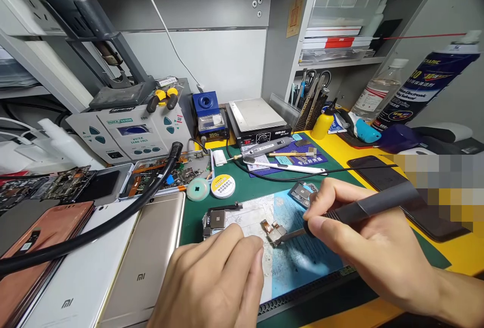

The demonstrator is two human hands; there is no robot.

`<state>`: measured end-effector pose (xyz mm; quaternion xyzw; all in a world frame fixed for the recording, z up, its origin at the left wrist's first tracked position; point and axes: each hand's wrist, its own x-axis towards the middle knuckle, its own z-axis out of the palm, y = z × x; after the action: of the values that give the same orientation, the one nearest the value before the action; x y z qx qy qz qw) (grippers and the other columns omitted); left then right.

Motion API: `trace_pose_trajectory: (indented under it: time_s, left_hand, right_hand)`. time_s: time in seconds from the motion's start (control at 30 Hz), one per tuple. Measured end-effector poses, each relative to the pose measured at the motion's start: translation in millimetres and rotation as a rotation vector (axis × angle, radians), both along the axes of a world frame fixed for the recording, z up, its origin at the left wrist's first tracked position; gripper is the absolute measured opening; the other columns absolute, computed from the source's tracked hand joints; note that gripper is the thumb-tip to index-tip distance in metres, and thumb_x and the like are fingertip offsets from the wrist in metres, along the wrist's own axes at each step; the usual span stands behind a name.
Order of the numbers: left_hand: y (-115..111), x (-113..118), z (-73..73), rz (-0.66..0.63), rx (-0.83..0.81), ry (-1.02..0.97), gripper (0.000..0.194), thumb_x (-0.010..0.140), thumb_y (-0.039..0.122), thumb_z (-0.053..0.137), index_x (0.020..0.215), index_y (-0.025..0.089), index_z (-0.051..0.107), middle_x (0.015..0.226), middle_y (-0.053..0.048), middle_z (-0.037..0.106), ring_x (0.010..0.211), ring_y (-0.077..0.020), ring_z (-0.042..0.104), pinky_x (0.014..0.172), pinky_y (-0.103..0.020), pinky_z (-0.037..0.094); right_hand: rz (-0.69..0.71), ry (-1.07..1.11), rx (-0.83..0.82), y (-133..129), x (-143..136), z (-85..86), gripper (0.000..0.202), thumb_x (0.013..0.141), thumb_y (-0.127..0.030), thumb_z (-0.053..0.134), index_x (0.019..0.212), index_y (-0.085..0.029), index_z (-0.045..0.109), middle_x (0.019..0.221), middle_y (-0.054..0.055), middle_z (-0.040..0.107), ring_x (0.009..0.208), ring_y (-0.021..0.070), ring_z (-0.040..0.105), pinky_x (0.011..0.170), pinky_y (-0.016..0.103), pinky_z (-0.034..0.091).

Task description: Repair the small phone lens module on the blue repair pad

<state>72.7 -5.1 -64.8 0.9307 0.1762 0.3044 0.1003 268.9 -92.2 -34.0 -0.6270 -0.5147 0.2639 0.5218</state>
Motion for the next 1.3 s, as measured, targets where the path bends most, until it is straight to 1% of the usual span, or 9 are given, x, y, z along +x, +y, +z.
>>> trace_pose_trajectory:
  time_s: [0.07,0.2,0.37,0.53,0.7,0.87,0.97,1.17,1.3]
  left_hand:
    - [-0.7,0.4,0.1,0.006,-0.011,0.000,0.011,0.089,0.012,0.058,0.090,0.021,0.064,0.068,0.002,0.054,0.059,-0.0150,0.056,0.053,-0.027,0.043]
    - [-0.6,1.4,-0.1,0.005,-0.009,-0.007,0.011,0.089,0.012,0.058,0.091,0.022,0.063,0.067,0.002,0.054,0.058,-0.0153,0.055,0.052,-0.028,0.043]
    - [0.1,0.8,0.2,-0.003,-0.011,0.003,0.011,0.088,0.012,0.059,0.091,0.022,0.063,0.067,0.002,0.054,0.058,-0.0159,0.056,0.051,-0.028,0.044]
    - [0.2,1.7,2.1,0.006,-0.006,0.001,0.012,0.088,0.012,0.057,0.089,0.021,0.064,0.067,0.001,0.055,0.058,-0.0153,0.057,0.052,-0.026,0.045]
    - [0.4,2.4,2.3,0.009,0.011,-0.007,0.014,0.089,0.012,0.055,0.085,0.020,0.065,0.065,0.001,0.057,0.058,-0.0137,0.059,0.055,-0.023,0.047]
    - [1.0,2.4,2.1,0.000,0.015,-0.009,0.014,0.088,0.012,0.055,0.085,0.020,0.066,0.065,0.000,0.058,0.057,-0.0134,0.059,0.053,-0.022,0.046]
    - [1.4,2.2,2.4,0.002,0.010,-0.004,0.014,0.088,0.012,0.055,0.085,0.020,0.066,0.065,0.000,0.059,0.057,-0.0138,0.060,0.054,-0.022,0.048]
    - [1.2,1.5,3.6,0.019,0.007,-0.007,0.014,0.090,0.014,0.054,0.086,0.021,0.066,0.067,0.000,0.060,0.059,-0.0135,0.062,0.057,-0.021,0.051]
    - [0.6,1.5,4.1,0.030,0.010,-0.007,0.014,0.090,0.014,0.054,0.086,0.021,0.065,0.066,0.000,0.060,0.058,-0.0132,0.063,0.057,-0.021,0.051]
  right_hand:
    - [-0.002,-0.032,0.016,-0.3,-0.9,-0.3,0.021,0.083,-0.015,0.060,0.064,-0.019,0.053,0.052,-0.006,0.043,0.044,0.0060,0.035,0.038,0.017,0.026]
    - [-0.018,-0.060,0.039,-1.4,-2.6,-0.6,0.019,0.083,-0.013,0.059,0.065,-0.020,0.054,0.054,-0.006,0.047,0.045,0.0060,0.039,0.040,0.017,0.028]
    - [-0.026,-0.093,0.064,-0.9,-2.2,-1.0,0.019,0.082,-0.011,0.059,0.066,-0.020,0.055,0.055,-0.006,0.048,0.046,0.0062,0.039,0.041,0.017,0.028]
    - [-0.022,-0.076,0.059,-1.8,-2.4,-0.6,0.019,0.082,-0.012,0.059,0.066,-0.020,0.054,0.053,-0.007,0.046,0.044,0.0060,0.037,0.039,0.017,0.027]
    - [-0.033,-0.068,0.058,-2.6,-3.8,0.2,0.019,0.081,-0.011,0.059,0.065,-0.020,0.055,0.054,-0.006,0.048,0.045,0.0061,0.040,0.040,0.016,0.030]
    - [-0.041,-0.063,0.049,-0.9,-3.8,1.4,0.018,0.081,-0.012,0.059,0.065,-0.020,0.055,0.054,-0.006,0.048,0.045,0.0062,0.041,0.041,0.015,0.033]
    - [-0.041,-0.042,0.012,-0.8,-2.6,2.5,0.018,0.080,-0.014,0.060,0.064,-0.019,0.054,0.051,-0.006,0.045,0.043,0.0061,0.039,0.039,0.016,0.031]
    - [-0.016,0.084,-0.062,-2.5,-0.5,1.4,0.017,0.081,-0.015,0.060,0.065,-0.018,0.053,0.047,-0.008,0.041,0.040,0.0056,0.033,0.036,0.015,0.026]
    - [-0.010,0.107,-0.076,1.5,-1.5,3.1,0.017,0.079,-0.015,0.062,0.065,-0.018,0.053,0.049,-0.008,0.041,0.041,0.0053,0.032,0.037,0.015,0.024]
